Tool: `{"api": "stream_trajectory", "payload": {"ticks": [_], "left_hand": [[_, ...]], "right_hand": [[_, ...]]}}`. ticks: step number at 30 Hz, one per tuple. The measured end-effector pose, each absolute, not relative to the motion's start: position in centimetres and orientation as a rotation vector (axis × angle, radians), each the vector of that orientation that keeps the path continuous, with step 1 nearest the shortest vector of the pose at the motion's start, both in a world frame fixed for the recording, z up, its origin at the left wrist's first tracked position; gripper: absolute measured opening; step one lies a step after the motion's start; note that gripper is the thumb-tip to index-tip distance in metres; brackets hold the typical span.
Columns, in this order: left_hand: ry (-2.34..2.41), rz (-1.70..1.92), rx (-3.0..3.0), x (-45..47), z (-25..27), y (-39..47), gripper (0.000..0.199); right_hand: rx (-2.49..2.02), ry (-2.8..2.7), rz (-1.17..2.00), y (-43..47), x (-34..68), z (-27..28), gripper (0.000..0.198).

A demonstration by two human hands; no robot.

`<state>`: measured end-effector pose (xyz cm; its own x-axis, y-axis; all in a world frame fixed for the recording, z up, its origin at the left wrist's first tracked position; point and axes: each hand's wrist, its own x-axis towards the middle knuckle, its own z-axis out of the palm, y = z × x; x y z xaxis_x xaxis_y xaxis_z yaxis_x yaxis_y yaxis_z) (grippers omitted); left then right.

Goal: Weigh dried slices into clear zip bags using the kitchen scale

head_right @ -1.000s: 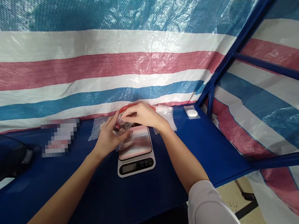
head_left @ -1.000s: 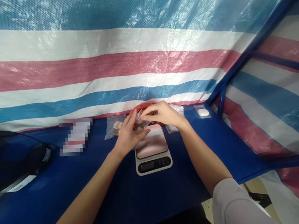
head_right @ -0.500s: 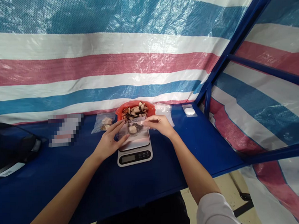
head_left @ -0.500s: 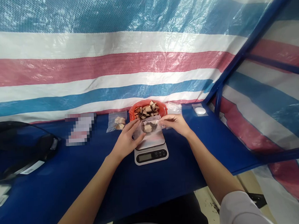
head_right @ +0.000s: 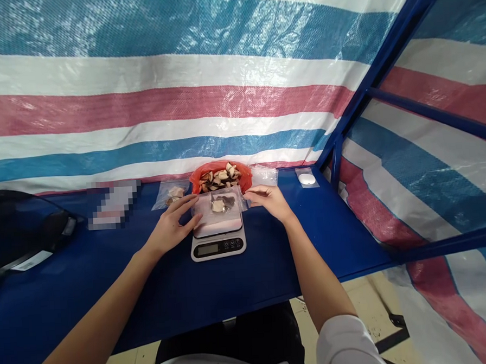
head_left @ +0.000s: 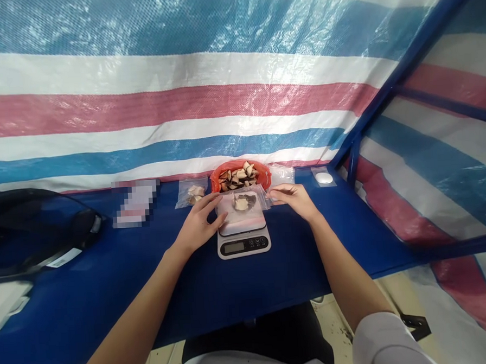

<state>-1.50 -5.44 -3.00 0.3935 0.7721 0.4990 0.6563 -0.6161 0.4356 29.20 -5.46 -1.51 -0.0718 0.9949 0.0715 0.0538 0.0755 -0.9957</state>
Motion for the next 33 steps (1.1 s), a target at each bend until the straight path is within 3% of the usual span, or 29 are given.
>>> {"api": "stream_trajectory", "payload": {"ticks": [7, 13, 20, 33], "left_hand": [[1.426, 1.112, 2.529, -4.0, -4.0, -6.9, 0.041], [1.521, 0.895, 2.651, -5.2, -5.4, -7.3, 0.047], [1.663, 0.537, 2.663, -5.0, -5.9, -7.8, 0.058], [1.753, 0.321, 2.642, -4.5, -5.0, -8.1, 0.06]], "right_hand": [[-1.379, -1.786, 0.508, -7.0, 31.6, -2.3, 0.025], [-1.577, -2.22, 0.106, -8.2, 31.2, -4.0, 0.038], [-1.724, -2.387, 0.117, -8.3, 31.0, -5.7, 0.058], [-1.744, -2.387, 0.127, -8.4, 30.9, -5.5, 0.058]]}}
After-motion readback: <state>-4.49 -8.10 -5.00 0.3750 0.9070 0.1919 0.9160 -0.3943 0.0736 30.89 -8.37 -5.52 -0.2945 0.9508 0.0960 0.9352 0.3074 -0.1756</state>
